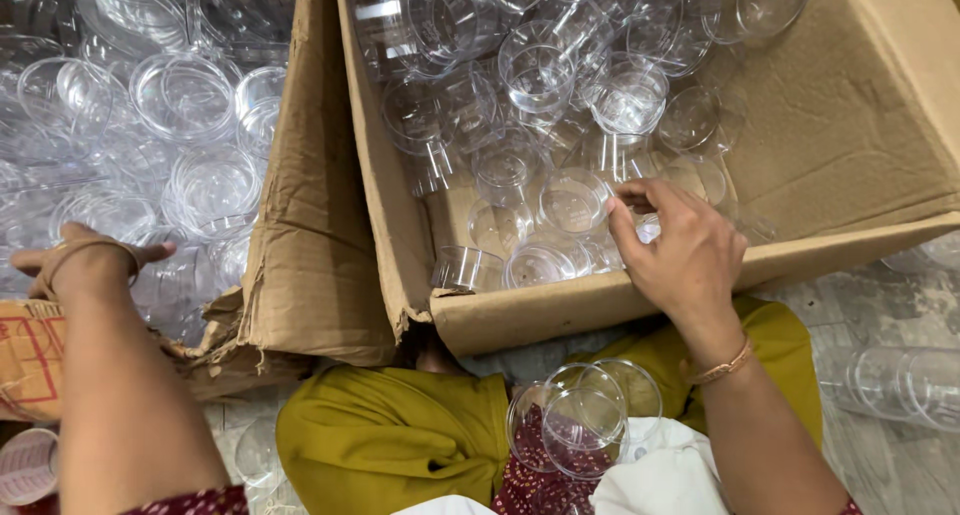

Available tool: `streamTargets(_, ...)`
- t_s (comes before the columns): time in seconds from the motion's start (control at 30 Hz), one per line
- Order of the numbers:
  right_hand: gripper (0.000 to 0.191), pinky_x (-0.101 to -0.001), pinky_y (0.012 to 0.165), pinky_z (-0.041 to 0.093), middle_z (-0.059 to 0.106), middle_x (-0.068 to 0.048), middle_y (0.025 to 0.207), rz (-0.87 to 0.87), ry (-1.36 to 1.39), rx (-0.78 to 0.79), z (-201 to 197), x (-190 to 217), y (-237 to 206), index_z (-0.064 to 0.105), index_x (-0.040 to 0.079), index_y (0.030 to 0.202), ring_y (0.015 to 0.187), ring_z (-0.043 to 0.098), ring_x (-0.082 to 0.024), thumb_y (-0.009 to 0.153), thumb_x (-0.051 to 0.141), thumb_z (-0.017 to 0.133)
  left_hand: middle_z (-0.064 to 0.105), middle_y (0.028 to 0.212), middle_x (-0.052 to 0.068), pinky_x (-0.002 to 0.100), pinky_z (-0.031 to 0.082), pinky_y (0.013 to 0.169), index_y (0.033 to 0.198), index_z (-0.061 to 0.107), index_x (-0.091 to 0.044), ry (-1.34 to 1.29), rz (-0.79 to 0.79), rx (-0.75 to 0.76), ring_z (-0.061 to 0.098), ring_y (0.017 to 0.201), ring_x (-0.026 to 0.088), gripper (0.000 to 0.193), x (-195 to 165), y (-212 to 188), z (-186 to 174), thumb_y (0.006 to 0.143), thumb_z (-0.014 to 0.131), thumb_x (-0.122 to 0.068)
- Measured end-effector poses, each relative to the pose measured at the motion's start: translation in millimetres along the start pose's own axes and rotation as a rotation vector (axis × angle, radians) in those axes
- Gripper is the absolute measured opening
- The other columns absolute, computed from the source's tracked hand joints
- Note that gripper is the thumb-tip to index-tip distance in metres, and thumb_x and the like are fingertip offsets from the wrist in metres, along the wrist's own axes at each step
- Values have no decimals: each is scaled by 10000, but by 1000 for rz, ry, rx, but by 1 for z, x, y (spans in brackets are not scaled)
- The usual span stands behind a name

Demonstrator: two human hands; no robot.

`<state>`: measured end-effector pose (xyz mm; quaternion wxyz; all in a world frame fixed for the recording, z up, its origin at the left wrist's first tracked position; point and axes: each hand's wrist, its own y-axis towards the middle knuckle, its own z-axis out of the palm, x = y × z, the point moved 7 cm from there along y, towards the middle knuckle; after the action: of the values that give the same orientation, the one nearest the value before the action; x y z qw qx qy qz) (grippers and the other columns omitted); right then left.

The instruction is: The person sits on the floor in front of a large cardboard box filled with clear plastic cups. They pick cups out of the box one at a time, nest matching cups together, and place the nested stacks on the floor beside them.

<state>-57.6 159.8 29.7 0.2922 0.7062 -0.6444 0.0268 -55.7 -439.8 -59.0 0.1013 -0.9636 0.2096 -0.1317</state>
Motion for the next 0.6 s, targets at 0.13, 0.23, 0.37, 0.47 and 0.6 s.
streamTargets(0.13,232,-413,726,547,765,-49,983,5,-25,2,1,0,1,772,164,1048,876,725,-272,945,364,717,559,1379,360,641,454,986,1319,626,10,96,88,-186,298,1428,473,1098,-10,-8,-7,579,906,-751)
streamTargets(0.23,232,-414,720,544,768,-45,970,3,-28,11,1,0,0,773,159,1037,848,723,-272,939,362,721,640,1215,322,683,480,870,1103,709,77,128,120,-352,360,1383,527,988,-13,-2,-12,551,890,-723)
streamTargets(0.37,219,-403,725,549,769,-36,964,-37,9,6,-1,1,0,768,155,1019,858,729,-257,946,354,708,645,1218,291,593,500,892,1113,718,78,-194,122,-341,541,1207,419,805,-4,6,-9,644,981,-522)
streamTargets(0.47,224,-404,719,547,770,-37,964,-16,28,21,0,0,1,769,155,1021,827,726,-254,946,357,706,619,1310,284,498,524,936,1009,779,-27,-517,468,-537,594,1106,430,358,-10,-13,-28,704,912,-159)
streamTargets(0.6,218,-413,700,543,772,-45,926,-38,-32,16,-1,2,1,780,164,1015,837,725,-261,937,358,717,672,1222,185,454,560,830,1042,763,-82,-815,738,-355,682,1015,328,285,-36,-79,-57,796,873,-176)
